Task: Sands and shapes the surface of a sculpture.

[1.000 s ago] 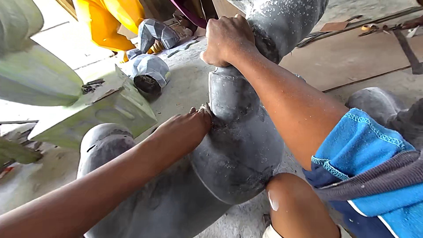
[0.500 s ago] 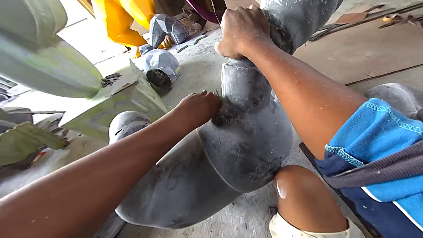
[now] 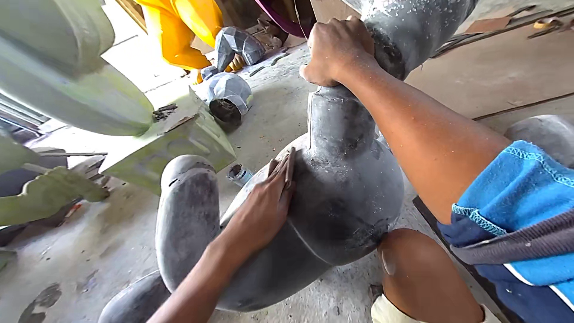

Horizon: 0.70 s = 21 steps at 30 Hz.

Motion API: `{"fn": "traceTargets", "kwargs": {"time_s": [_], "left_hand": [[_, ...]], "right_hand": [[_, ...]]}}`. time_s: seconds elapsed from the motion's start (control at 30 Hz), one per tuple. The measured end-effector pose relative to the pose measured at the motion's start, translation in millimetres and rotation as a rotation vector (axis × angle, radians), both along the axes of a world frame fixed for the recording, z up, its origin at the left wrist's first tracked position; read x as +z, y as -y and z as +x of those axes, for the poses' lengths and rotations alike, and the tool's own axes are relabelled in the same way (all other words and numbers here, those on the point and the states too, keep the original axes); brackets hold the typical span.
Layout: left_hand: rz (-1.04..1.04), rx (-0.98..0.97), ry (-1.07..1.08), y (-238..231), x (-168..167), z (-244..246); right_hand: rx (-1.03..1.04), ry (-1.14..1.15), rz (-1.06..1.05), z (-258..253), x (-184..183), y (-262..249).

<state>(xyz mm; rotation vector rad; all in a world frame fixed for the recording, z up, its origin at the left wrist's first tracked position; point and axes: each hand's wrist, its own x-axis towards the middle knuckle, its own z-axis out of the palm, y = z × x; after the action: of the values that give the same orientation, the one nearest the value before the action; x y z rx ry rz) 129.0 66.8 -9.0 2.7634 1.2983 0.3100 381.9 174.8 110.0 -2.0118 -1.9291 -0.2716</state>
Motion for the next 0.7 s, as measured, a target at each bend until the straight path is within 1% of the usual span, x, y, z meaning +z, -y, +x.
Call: {"fn": "traceTargets", "kwargs": {"time_s": [0.07,0.17,0.23,0.33,0.43,0.5,0.57,0.63,0.7], "left_hand": [[0.003,0.039,0.085,-4.0,-16.1,-6.2],[-0.053,0.177,0.252,-18.9,-23.8,-2.7],[-0.021,0.176,0.317,-5.3,-28.5,2.6],[0.067,0.137,0.324,13.9,-41.3,-3.0],[0.037,0.215,0.280,-4.3,-37.2,-10.3],[0.004,0.219,0.324,-7.5,-32.9,-9.0],[0.040,0.182,0.344,2.3,-31.8,-9.3],[0.123,0.145,0.337,11.1,-38.4,-13.7],[0.109,0.181,0.300,2.0,-41.0,-20.5]], "right_hand": [[-0.002,-0.003,-0.001,-1.7,-2.6,1.4],[0.000,0.018,-0.013,-6.0,-1.1,-2.5],[-0.005,0.026,-0.019,-4.9,1.3,-4.6],[-0.012,0.042,-0.020,-2.3,0.9,-4.0],[-0.015,0.051,-0.024,-1.6,0.2,-3.1],[-0.015,0.057,-0.033,-2.9,-1.5,-2.5],[-0.015,0.059,-0.041,-3.2,3.4,-4.9],[-0.011,0.057,-0.034,-3.2,3.7,-5.8],[-0.011,0.043,-0.024,-0.5,1.0,-5.9]]}}
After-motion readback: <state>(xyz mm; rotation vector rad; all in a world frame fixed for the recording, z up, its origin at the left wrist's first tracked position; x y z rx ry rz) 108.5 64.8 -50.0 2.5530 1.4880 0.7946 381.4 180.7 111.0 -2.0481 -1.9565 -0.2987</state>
